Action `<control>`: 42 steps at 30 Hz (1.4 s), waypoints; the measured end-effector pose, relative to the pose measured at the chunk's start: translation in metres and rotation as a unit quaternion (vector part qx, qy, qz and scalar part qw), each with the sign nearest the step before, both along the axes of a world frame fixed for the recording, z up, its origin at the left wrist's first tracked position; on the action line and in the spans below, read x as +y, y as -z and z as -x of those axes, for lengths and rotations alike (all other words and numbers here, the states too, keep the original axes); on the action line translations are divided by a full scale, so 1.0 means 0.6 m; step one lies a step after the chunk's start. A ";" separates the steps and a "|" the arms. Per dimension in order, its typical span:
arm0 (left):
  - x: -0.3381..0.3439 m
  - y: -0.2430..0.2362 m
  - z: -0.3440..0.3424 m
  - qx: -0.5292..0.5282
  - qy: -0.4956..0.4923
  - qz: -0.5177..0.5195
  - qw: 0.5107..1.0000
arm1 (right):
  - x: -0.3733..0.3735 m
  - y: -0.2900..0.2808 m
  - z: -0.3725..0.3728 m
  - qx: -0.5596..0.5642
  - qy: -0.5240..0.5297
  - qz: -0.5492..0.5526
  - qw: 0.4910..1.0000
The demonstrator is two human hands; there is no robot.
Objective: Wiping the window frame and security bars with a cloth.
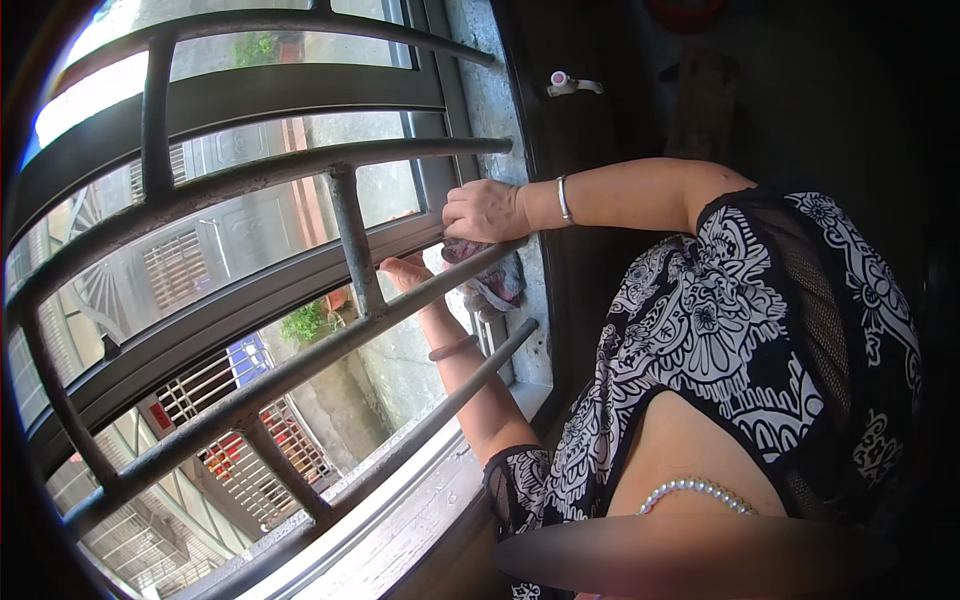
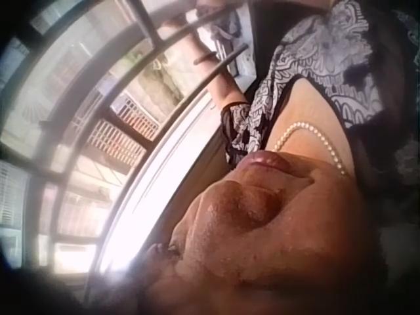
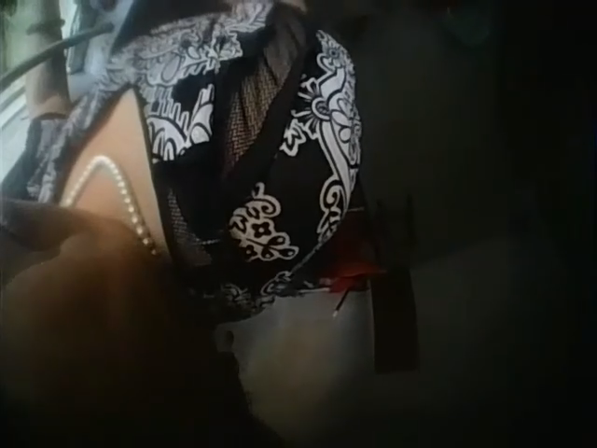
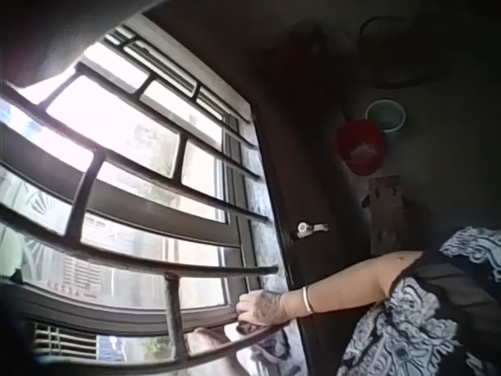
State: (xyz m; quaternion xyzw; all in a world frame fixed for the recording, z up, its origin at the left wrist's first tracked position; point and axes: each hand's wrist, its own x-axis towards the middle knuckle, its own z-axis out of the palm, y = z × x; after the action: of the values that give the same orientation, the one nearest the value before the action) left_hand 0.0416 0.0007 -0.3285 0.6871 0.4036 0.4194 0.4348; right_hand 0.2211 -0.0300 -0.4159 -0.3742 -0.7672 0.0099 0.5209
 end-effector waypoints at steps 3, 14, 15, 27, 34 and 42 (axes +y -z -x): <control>0.008 0.002 0.001 -0.001 0.007 -0.008 1.000 | -0.003 -0.003 -0.002 0.011 0.008 -0.025 1.000; 0.016 0.018 0.009 -0.041 -0.008 0.020 0.999 | -0.003 -0.057 -0.004 -0.229 0.033 0.148 0.961; 0.016 0.018 0.010 -0.041 -0.010 0.022 0.999 | 0.002 -0.068 -0.001 -0.231 0.023 0.199 0.952; 0.032 0.024 0.019 0.011 -0.017 -0.017 1.000 | 0.021 -0.101 0.004 -0.311 -0.023 0.290 0.905; 0.043 0.017 0.013 0.018 0.012 0.013 1.000 | 0.006 -0.085 -0.001 -0.309 0.026 0.239 0.920; 0.038 -0.001 0.016 0.052 0.037 0.012 0.998 | -0.038 -0.018 -0.042 -0.034 -0.026 0.049 0.998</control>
State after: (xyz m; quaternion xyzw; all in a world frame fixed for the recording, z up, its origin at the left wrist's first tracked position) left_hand 0.0323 0.0233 -0.3278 0.7171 0.4054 0.3617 0.4367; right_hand 0.2464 -0.0527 -0.4052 -0.3793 -0.7925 0.0477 0.4752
